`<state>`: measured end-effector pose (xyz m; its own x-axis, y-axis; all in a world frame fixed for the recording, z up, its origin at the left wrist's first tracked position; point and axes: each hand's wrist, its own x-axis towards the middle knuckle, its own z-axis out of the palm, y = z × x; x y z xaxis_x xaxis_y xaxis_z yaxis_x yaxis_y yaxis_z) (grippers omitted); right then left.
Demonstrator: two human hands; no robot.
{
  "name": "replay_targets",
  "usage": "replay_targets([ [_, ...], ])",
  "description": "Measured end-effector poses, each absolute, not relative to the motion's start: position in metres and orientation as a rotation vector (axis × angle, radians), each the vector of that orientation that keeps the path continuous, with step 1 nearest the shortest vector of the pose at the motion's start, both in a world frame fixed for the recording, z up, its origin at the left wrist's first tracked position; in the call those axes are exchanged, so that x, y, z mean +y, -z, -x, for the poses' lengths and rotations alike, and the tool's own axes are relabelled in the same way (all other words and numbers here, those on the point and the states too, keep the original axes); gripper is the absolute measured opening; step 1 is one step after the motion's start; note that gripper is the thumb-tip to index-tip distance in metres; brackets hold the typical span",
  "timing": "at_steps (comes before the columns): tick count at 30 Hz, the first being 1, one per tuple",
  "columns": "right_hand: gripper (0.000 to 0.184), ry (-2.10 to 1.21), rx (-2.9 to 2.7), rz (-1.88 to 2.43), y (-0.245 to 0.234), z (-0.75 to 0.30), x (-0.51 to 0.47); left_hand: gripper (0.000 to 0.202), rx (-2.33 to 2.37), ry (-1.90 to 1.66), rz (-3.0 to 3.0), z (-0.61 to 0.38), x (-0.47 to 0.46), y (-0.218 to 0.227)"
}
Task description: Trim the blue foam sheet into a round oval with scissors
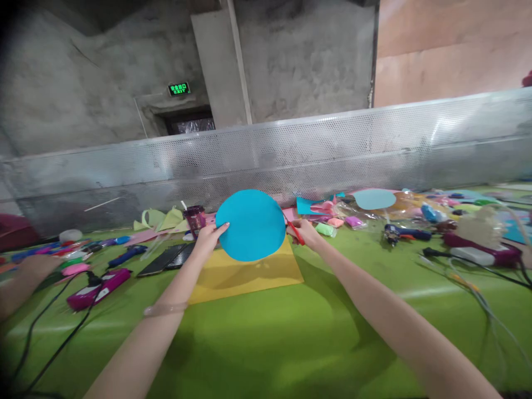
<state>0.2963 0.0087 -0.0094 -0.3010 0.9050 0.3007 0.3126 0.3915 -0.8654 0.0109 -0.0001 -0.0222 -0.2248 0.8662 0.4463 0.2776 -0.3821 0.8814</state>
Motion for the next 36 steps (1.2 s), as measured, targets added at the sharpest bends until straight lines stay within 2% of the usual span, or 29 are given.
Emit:
replay_targets([
  [36,0.013,-0.901,-1.770,1.069,0.0097,-0.2969,0.0111,0.043,1.393,-1.626,-1.595,-0.0087,0.0030,0.0244],
])
